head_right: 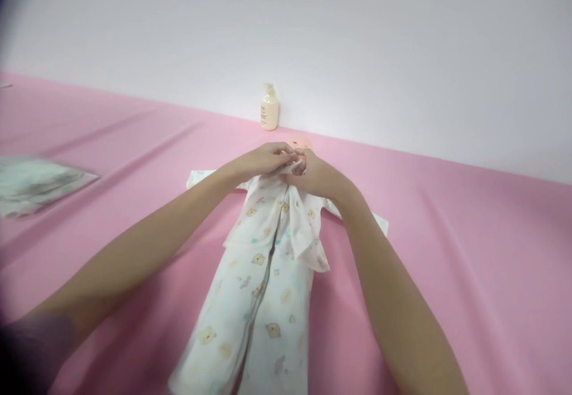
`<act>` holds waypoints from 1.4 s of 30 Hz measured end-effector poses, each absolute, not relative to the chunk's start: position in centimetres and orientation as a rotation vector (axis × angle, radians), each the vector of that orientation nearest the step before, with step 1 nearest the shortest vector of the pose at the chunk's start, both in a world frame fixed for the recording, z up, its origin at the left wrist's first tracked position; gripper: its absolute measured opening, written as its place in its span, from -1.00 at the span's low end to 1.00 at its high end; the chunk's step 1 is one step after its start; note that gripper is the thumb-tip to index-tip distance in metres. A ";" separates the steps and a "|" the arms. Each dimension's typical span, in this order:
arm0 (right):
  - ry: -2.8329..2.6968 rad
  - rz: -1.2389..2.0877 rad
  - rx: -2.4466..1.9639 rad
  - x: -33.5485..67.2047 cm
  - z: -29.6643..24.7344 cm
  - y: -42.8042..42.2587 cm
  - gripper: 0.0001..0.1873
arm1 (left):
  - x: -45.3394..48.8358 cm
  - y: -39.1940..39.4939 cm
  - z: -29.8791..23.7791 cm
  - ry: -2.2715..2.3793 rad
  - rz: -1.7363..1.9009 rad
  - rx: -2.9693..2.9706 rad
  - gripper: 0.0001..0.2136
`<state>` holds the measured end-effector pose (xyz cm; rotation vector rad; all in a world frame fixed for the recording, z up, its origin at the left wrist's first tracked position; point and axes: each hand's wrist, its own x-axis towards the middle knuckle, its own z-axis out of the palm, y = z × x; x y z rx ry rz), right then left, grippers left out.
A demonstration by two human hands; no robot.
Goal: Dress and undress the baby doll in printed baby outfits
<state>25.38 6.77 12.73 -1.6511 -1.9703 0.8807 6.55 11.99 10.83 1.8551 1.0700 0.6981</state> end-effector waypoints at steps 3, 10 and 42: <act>-2.002 0.882 -1.603 25.9 12.8 6.9 -0.27 | 6.7 11.7 10.7 1.141 0.707 1.947 -0.79; -1.879 0.848 -1.614 26.2 11.5 5.6 -0.34 | 6.5 9.5 10.4 1.357 0.714 2.043 -0.78; -2.014 0.338 -1.860 23.9 11.0 1.4 -0.72 | 5.5 7.4 11.4 1.518 0.421 2.306 -0.68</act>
